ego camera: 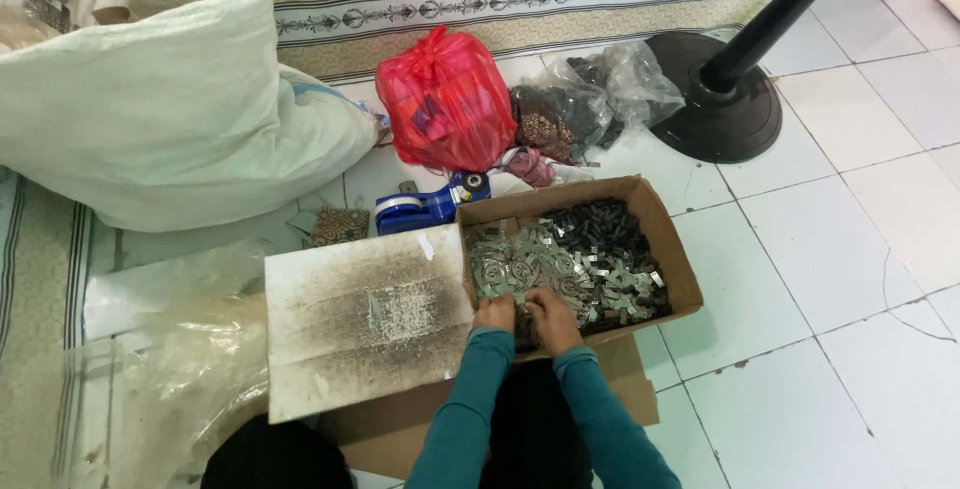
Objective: Sorting small metal components from a cardboard box and arranging them on a white board before placing the assembly into a plastic bag.
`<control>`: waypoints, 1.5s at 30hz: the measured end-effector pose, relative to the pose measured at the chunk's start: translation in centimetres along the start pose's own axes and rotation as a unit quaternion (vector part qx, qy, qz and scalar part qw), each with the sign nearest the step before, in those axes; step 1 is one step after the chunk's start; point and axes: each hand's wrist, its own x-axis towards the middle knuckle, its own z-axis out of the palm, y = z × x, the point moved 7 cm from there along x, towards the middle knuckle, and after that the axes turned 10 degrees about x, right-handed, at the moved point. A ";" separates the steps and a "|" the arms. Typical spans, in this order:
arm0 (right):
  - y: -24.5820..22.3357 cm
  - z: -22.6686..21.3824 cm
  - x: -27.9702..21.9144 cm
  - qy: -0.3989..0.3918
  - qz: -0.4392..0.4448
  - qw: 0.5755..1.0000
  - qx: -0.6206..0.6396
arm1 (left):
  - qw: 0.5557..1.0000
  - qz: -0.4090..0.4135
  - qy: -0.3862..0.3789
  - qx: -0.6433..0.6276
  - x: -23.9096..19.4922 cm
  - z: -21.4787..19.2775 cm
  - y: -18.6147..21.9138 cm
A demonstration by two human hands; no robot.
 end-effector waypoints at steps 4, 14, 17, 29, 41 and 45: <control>0.2 -1.5 -0.4 0.030 -0.006 0.997 0.076 | 0.947 -0.143 -0.218 -0.186 -1.8 -7.4 -1.3; -7.1 0.1 -4.0 0.070 0.038 0.957 0.280 | 0.880 -0.198 -0.087 -0.423 -5.3 -18.7 -2.2; -9.3 2.1 -4.0 0.053 0.013 0.951 0.303 | 0.906 -0.196 -0.060 -0.371 -6.7 -17.6 -5.1; -17.5 12.4 -0.6 -0.048 -0.099 0.981 0.157 | 0.933 -0.308 0.131 -0.135 -13.4 -19.0 -17.0; 1.6 -0.4 1.2 0.014 0.024 0.999 -0.038 | 0.984 -0.086 0.123 -0.099 -6.3 -12.4 -5.9; 3.0 -0.3 0.4 -0.046 0.048 0.991 -0.113 | 0.942 -0.117 0.071 -0.306 -3.9 -1.8 -1.9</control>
